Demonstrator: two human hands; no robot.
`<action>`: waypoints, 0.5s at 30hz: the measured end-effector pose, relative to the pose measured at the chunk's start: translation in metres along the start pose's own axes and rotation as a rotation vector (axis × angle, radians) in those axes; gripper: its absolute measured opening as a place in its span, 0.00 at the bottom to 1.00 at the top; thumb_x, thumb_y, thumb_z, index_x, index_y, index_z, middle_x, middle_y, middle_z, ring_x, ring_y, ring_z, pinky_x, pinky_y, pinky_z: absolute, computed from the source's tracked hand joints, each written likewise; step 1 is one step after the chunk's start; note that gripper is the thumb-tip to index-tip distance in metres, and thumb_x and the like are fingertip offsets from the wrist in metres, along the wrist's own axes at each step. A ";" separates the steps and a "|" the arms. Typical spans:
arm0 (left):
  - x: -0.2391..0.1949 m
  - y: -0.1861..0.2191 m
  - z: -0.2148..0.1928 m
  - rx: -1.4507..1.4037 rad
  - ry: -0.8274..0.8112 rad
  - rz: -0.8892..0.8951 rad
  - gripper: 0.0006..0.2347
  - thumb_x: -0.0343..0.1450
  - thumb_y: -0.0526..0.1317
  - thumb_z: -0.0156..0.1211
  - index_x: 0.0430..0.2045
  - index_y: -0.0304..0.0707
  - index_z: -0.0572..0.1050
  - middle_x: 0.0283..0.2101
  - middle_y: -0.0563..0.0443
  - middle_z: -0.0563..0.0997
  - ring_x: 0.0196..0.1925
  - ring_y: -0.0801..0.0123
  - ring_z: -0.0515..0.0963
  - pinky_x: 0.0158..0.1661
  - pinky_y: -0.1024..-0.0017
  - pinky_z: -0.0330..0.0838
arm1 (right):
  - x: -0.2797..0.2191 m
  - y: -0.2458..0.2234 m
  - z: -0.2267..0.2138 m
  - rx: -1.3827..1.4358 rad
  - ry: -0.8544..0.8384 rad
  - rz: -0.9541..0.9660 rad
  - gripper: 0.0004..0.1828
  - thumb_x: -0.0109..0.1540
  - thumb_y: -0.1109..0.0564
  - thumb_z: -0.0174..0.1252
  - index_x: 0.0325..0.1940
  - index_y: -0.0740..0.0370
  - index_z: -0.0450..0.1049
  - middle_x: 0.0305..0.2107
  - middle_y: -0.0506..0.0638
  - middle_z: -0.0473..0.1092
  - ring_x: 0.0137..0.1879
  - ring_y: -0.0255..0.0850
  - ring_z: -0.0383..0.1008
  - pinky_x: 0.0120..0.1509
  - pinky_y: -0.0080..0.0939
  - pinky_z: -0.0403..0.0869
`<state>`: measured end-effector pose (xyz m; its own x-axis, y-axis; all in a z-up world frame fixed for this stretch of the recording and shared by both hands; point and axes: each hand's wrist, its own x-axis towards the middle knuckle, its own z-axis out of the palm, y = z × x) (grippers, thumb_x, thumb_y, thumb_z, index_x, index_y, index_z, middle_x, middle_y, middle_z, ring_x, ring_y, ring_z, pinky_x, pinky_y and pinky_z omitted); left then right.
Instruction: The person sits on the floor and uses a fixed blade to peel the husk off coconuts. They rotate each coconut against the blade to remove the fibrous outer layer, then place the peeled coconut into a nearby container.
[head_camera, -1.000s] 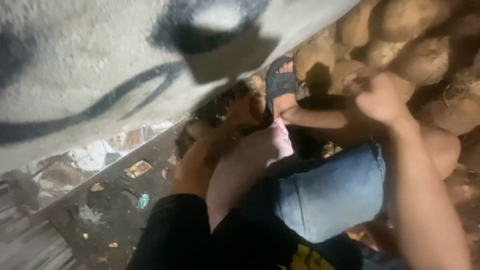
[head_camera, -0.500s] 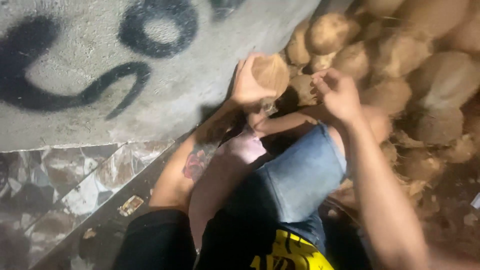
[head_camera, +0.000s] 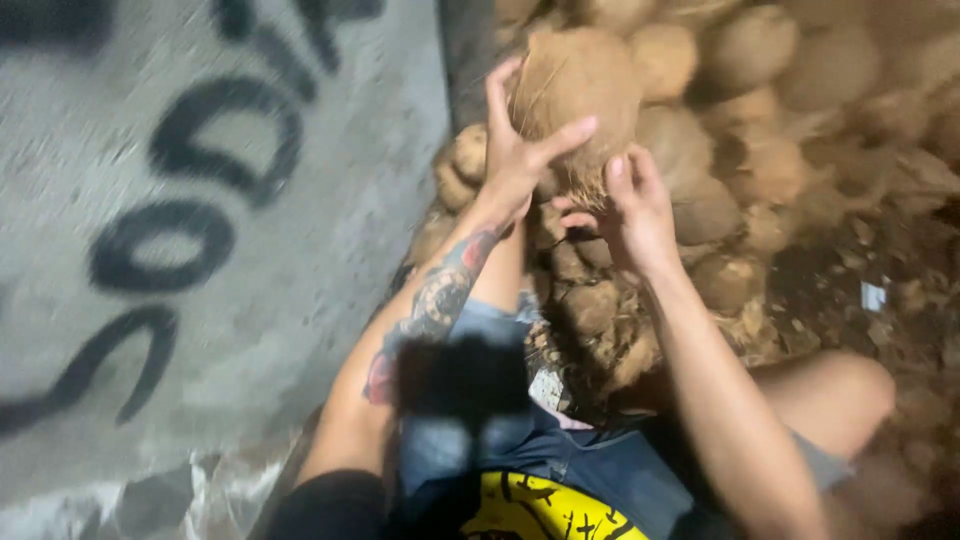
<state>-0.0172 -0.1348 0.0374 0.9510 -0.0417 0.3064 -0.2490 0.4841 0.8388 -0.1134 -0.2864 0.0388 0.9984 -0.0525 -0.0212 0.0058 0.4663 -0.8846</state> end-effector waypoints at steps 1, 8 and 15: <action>-0.006 -0.001 0.016 -0.083 -0.080 -0.049 0.44 0.61 0.37 0.87 0.68 0.55 0.57 0.63 0.35 0.69 0.62 0.48 0.76 0.65 0.51 0.73 | 0.001 0.001 -0.019 -0.012 0.042 -0.094 0.16 0.73 0.48 0.53 0.62 0.53 0.61 0.47 0.62 0.70 0.44 0.64 0.82 0.40 0.58 0.85; -0.006 -0.066 0.002 -0.195 -0.544 -0.429 0.26 0.70 0.46 0.69 0.60 0.55 0.60 0.63 0.43 0.71 0.55 0.57 0.81 0.51 0.64 0.84 | -0.035 -0.028 -0.114 -0.758 0.148 -0.488 0.24 0.65 0.60 0.68 0.66 0.57 0.76 0.53 0.58 0.72 0.65 0.48 0.70 0.71 0.55 0.68; -0.030 -0.148 -0.029 -0.183 -0.584 -0.667 0.31 0.69 0.46 0.68 0.69 0.46 0.65 0.62 0.39 0.75 0.57 0.57 0.81 0.53 0.59 0.83 | -0.031 0.019 -0.152 -1.082 0.105 -0.443 0.21 0.68 0.49 0.67 0.63 0.56 0.75 0.45 0.59 0.72 0.56 0.61 0.77 0.59 0.64 0.74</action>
<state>-0.0039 -0.1801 -0.1089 0.6302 -0.7764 0.0034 0.4013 0.3294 0.8547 -0.1529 -0.4095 -0.0484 0.9114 -0.1177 0.3944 0.2504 -0.6020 -0.7582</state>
